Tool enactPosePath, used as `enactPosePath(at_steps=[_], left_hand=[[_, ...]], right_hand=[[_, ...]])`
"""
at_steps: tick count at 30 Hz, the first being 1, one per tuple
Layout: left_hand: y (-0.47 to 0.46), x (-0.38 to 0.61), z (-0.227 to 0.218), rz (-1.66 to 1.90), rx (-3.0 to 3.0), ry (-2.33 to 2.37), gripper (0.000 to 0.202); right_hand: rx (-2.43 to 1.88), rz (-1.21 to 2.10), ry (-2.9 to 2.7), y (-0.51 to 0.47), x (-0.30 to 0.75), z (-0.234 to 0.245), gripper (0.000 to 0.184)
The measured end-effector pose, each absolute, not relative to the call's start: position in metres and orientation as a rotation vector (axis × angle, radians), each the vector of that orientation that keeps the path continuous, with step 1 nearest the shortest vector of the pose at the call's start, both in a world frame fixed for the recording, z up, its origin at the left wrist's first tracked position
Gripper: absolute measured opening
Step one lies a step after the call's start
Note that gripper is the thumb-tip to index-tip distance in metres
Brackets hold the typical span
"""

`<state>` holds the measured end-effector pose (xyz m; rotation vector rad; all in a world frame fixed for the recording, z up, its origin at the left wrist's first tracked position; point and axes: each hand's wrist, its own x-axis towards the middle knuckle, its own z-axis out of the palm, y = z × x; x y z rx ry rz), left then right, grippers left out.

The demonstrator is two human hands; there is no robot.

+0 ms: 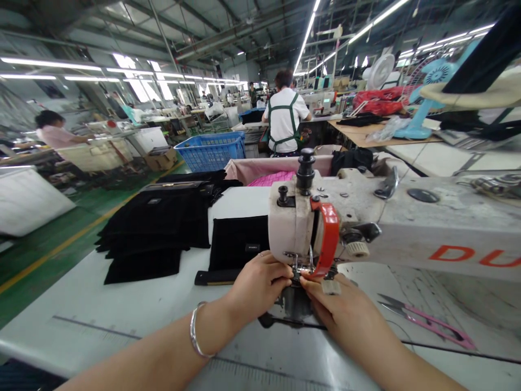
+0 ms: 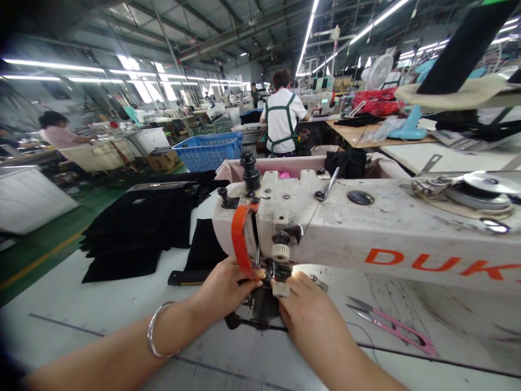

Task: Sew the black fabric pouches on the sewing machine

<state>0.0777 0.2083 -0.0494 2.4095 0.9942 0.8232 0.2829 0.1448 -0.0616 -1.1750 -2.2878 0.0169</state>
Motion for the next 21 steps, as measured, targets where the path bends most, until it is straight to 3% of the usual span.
enactPosePath(at_steps=[12, 21], left_hand=[[0.206, 0.076, -0.054, 0.867, 2.396, 1.05, 0.017], [0.213, 0.069, -0.068, 0.776, 2.407, 1.11, 0.017]], right_hand=[[-1.26, 0.235, -2.18, 0.143, 0.275, -0.058, 0.029], [-1.266, 0.065, -2.259, 0.153, 0.27, -0.058, 0.016]])
